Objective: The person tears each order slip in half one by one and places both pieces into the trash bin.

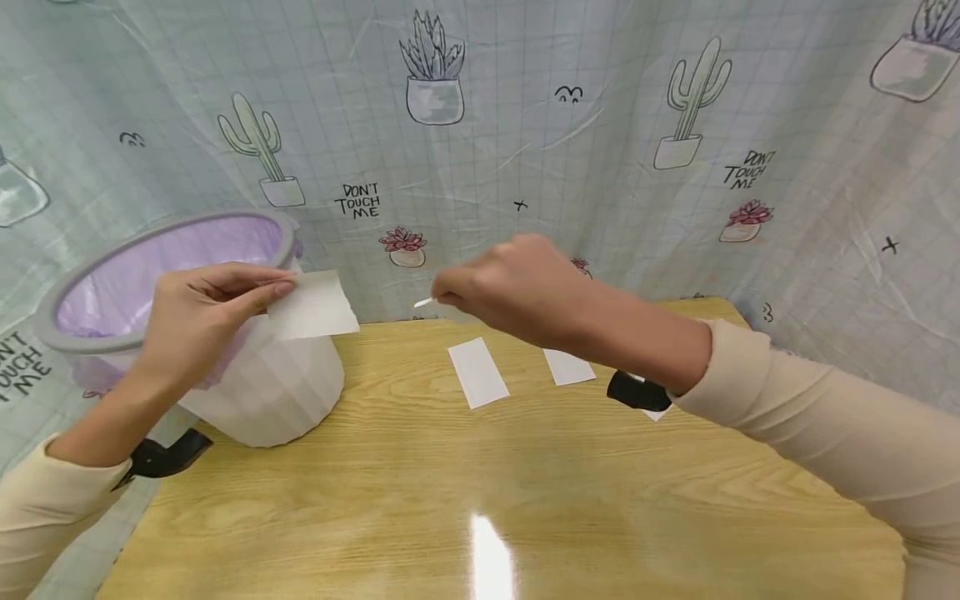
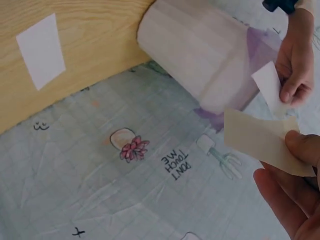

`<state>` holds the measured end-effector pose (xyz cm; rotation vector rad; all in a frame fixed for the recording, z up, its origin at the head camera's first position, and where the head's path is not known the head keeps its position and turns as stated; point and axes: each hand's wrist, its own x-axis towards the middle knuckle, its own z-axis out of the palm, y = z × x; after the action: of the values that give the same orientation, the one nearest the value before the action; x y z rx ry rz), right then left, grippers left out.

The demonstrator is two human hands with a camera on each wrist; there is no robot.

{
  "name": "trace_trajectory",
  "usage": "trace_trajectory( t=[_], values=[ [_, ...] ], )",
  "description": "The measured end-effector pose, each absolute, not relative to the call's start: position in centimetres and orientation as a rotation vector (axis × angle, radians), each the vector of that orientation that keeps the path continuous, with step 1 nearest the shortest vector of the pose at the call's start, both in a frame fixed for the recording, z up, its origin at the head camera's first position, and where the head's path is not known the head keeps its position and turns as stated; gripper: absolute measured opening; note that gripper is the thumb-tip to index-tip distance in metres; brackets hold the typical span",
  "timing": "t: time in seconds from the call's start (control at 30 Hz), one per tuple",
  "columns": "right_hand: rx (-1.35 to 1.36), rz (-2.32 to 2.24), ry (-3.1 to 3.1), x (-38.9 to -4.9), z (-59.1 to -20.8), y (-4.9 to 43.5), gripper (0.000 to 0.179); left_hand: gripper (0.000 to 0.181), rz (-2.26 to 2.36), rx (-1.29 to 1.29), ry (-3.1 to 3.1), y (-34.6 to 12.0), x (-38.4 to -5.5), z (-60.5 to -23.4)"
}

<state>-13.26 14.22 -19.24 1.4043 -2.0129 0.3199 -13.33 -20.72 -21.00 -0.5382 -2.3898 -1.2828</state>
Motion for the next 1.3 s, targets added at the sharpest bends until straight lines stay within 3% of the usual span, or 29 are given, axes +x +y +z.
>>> trace_trajectory(
  t=[0.13, 0.73, 1.3],
  values=[
    [1.443, 0.277, -2.030, -13.3, -18.6, 13.3, 0.002, 0.012, -1.240, -0.524, -2.414, -21.3, -13.5, -20.7],
    [1.577, 0.310, -2.295, -15.9, -12.5, 8.5, 0.014, 0.016, -1.154, -0.448, -2.439, -23.0, -13.9, -17.9],
    [1.612, 0.381, -2.309, -18.5, -10.3, 5.6, 0.013, 0.022, -1.141, -0.395, -2.438, -25.3, -14.4, -15.6]
  ],
)
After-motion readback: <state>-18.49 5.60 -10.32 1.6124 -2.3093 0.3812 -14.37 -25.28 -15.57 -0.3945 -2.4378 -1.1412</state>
